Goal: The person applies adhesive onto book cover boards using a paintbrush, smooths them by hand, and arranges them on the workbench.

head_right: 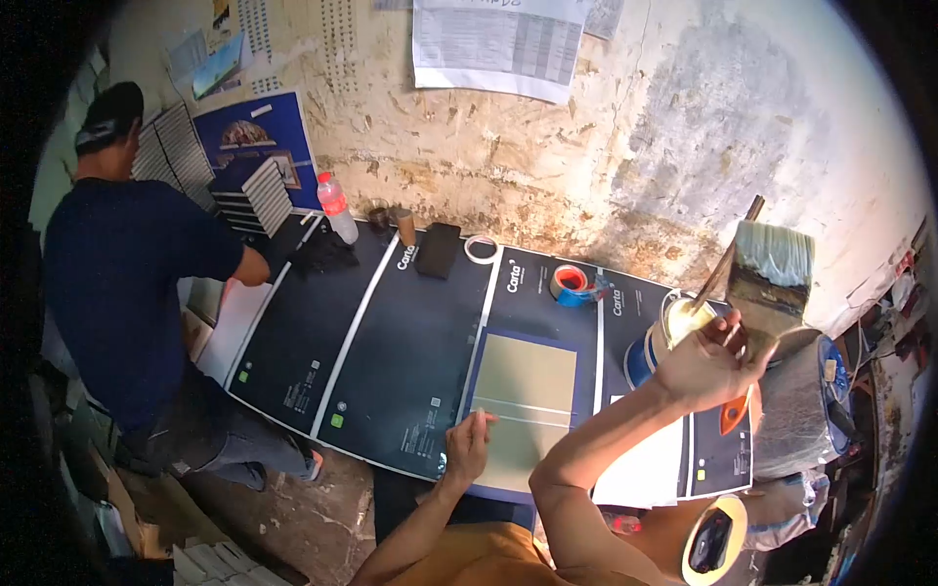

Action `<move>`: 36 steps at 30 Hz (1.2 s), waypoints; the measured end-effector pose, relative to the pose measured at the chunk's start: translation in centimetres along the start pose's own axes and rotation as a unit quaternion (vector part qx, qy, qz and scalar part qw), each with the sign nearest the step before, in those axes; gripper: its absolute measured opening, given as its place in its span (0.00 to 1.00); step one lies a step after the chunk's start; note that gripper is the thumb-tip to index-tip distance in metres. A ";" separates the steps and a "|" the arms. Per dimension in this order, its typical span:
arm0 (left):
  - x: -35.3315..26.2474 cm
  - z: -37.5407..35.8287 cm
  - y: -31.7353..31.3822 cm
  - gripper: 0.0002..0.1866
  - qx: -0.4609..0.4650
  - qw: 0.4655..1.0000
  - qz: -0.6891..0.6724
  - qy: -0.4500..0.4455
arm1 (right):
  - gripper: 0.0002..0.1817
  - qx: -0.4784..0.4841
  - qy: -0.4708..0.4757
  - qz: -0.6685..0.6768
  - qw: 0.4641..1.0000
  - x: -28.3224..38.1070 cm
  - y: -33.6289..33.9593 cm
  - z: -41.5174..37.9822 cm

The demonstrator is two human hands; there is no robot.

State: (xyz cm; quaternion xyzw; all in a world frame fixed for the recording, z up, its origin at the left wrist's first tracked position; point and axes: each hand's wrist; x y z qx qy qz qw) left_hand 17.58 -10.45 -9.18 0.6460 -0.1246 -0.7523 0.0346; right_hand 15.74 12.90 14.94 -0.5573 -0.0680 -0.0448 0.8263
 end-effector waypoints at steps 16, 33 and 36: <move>0.2 -0.3 -0.7 0.18 -0.002 0.999 0.009 -0.049 | 0.23 0.068 0.066 -0.086 0.992 0.3 2.0 3.5; 0.6 -0.2 -0.7 0.17 0.026 0.999 0.013 -0.033 | 0.18 0.184 0.121 -0.735 0.642 10.2 9.3 21.8; 0.6 -0.3 -0.9 0.17 0.023 0.999 0.002 -0.042 | 0.16 0.209 0.027 -0.689 0.694 7.8 11.8 21.5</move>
Point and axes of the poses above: each hand's wrist, its own z-axis towards the middle knuckle, its own y-axis out of the back of the hand, x = y × z, and after that the axes turned 2 degrees about z, right-handed
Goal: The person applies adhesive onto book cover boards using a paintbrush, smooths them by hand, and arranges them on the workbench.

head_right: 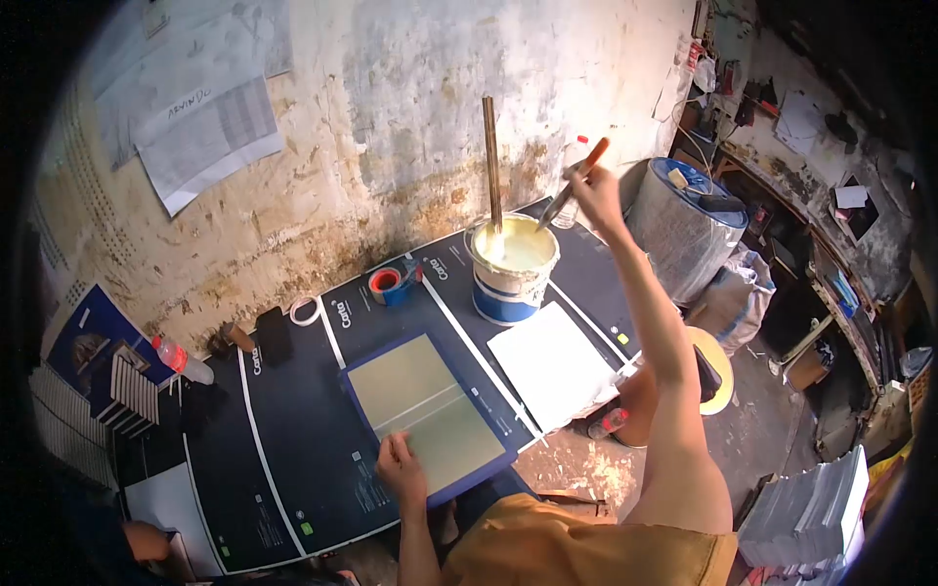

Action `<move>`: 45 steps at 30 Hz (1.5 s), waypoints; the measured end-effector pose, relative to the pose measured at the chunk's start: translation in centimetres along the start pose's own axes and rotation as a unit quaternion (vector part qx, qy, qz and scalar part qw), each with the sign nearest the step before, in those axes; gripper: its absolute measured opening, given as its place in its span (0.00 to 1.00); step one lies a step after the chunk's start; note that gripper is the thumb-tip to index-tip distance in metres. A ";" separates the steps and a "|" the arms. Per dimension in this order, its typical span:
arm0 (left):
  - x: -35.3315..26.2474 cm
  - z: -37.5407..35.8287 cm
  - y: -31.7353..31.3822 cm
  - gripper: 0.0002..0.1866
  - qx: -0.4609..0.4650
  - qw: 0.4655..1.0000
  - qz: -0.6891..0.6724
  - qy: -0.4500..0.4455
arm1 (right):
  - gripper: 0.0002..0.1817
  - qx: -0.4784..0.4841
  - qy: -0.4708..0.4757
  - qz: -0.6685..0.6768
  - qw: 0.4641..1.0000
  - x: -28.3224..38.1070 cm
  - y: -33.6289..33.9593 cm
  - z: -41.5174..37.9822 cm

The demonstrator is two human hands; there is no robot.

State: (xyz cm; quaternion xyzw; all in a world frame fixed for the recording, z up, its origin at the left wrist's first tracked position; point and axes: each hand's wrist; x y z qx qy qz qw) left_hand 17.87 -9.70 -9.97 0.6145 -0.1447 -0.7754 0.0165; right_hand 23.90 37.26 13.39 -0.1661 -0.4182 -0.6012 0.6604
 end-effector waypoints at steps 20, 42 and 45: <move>1.4 -0.4 -0.9 0.19 0.039 0.998 0.025 0.047 | 0.30 0.241 0.015 -0.101 0.965 -5.0 -6.2 2.5; 0.0 -0.1 0.3 0.22 0.035 0.999 -0.008 0.005 | 0.26 0.209 0.015 -0.220 0.953 -2.0 -4.4 1.4; 1.1 0.5 0.0 0.24 0.028 0.987 -0.140 0.073 | 0.22 0.205 0.024 -0.249 0.946 -1.0 -4.2 2.0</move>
Point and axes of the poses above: each hand's wrist, its own z-axis towards the middle knuckle, its own y-axis out of the back of the hand, x = y × z, and after that the axes turned 2 degrees about z, right-handed
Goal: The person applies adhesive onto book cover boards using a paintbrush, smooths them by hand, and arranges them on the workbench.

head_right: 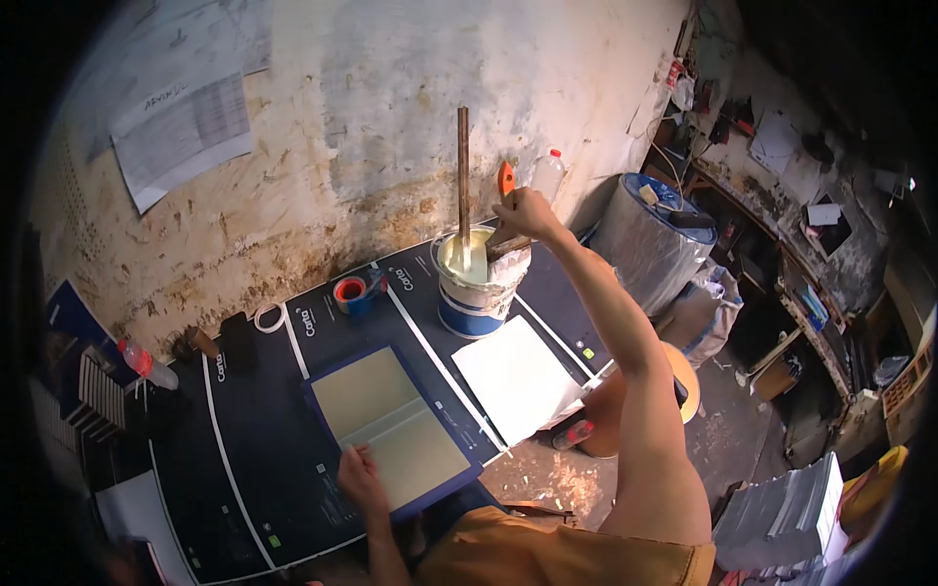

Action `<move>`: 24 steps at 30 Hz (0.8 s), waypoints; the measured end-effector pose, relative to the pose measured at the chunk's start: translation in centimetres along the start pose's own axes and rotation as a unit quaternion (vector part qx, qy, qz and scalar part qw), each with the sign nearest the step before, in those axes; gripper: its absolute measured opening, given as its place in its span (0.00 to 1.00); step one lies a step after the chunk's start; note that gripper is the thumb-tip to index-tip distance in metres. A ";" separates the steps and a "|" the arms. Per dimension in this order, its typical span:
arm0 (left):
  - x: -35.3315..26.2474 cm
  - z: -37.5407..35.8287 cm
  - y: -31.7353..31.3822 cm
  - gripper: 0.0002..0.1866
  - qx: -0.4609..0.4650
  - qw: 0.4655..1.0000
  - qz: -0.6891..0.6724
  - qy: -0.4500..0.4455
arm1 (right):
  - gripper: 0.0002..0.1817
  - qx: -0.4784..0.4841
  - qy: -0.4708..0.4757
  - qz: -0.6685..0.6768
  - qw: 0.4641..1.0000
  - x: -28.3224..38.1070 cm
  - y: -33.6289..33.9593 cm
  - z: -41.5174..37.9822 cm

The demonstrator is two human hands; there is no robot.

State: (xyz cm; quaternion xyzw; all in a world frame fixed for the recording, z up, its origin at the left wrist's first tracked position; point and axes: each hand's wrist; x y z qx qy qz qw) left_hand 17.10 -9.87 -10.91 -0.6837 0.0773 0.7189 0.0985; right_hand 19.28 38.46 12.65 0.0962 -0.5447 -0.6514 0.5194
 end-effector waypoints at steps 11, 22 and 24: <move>-2.9 -3.1 0.9 0.23 -0.032 0.986 -0.165 0.001 | 0.22 -0.011 0.040 -0.003 0.999 4.7 1.8 1.9; -1.2 -3.9 0.7 0.19 -0.006 0.998 0.048 -0.049 | 0.31 -0.032 -0.086 -0.054 0.994 0.4 0.6 -0.6; -1.7 -4.0 0.9 0.19 -0.005 0.998 0.056 -0.042 | 0.31 -0.031 -0.072 -0.092 0.993 0.3 0.8 -1.0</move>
Point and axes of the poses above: each hand's wrist, its own z-axis towards the middle knuckle, its own y-axis out of the back of the hand, x = y × z, and after that the axes turned 2 degrees about z, right-handed
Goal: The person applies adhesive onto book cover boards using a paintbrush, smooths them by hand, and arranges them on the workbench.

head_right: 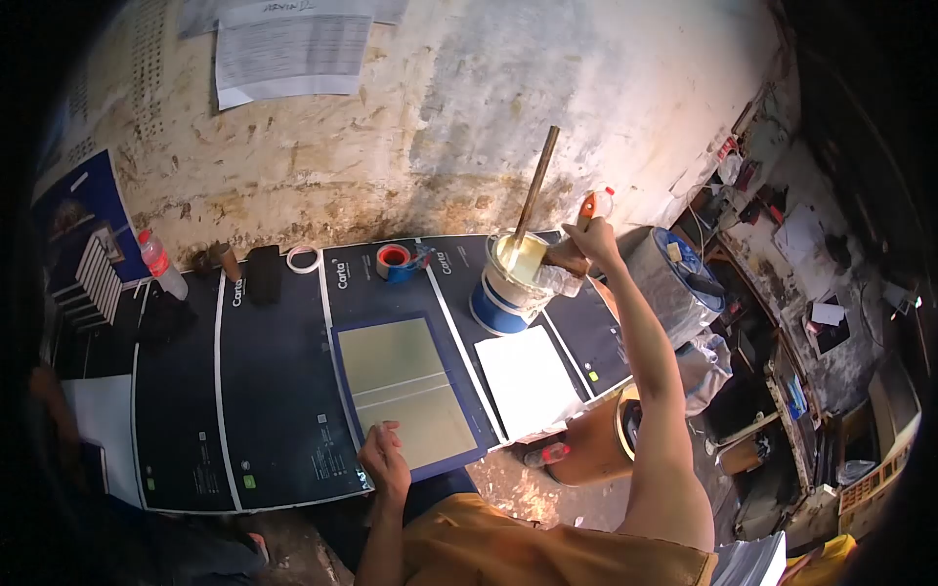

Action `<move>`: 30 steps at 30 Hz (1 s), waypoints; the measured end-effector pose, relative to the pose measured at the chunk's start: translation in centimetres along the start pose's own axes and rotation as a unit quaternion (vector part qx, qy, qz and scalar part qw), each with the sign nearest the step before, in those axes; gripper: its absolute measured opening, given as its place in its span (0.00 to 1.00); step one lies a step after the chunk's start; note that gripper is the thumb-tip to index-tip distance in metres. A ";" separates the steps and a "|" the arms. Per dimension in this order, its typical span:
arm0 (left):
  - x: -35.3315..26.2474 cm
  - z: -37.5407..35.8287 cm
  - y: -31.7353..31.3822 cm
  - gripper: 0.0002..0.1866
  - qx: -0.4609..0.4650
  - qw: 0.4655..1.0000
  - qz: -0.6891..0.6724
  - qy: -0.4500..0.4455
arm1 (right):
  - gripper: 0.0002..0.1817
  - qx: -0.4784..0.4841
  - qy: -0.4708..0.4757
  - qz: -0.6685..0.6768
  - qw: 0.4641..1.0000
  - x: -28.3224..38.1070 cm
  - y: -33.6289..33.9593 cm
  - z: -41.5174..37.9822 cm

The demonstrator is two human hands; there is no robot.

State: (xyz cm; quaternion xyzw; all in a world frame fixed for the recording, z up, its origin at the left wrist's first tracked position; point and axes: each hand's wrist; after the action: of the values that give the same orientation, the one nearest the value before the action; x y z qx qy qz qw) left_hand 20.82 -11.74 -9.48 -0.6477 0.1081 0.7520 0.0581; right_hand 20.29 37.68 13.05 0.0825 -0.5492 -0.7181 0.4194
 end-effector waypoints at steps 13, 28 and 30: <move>0.5 -0.4 0.2 0.16 0.028 0.998 0.028 -0.057 | 0.24 -0.004 0.108 -0.064 0.992 7.1 6.3 2.7; 2.1 -1.1 -0.4 0.21 -0.077 0.992 -0.046 -0.084 | 0.27 0.200 0.427 0.022 0.882 26.4 -11.3 -15.7; 2.5 -0.8 -0.3 0.22 -0.087 0.989 -0.019 -0.118 | 0.25 0.188 0.424 0.131 0.876 26.3 -12.3 -17.5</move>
State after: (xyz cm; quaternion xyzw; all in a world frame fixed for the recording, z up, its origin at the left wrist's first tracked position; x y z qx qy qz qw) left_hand 21.31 -11.78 -12.11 -0.5587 0.0228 0.8286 0.0280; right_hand 7.49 7.45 4.81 0.3840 -0.4489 -0.4363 0.6787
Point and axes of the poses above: each hand's wrist, its own z-axis towards the middle knuckle, its own y-axis out of the back of the hand, x = y × z, and after that the axes turned 2 degrees about z, right-handed
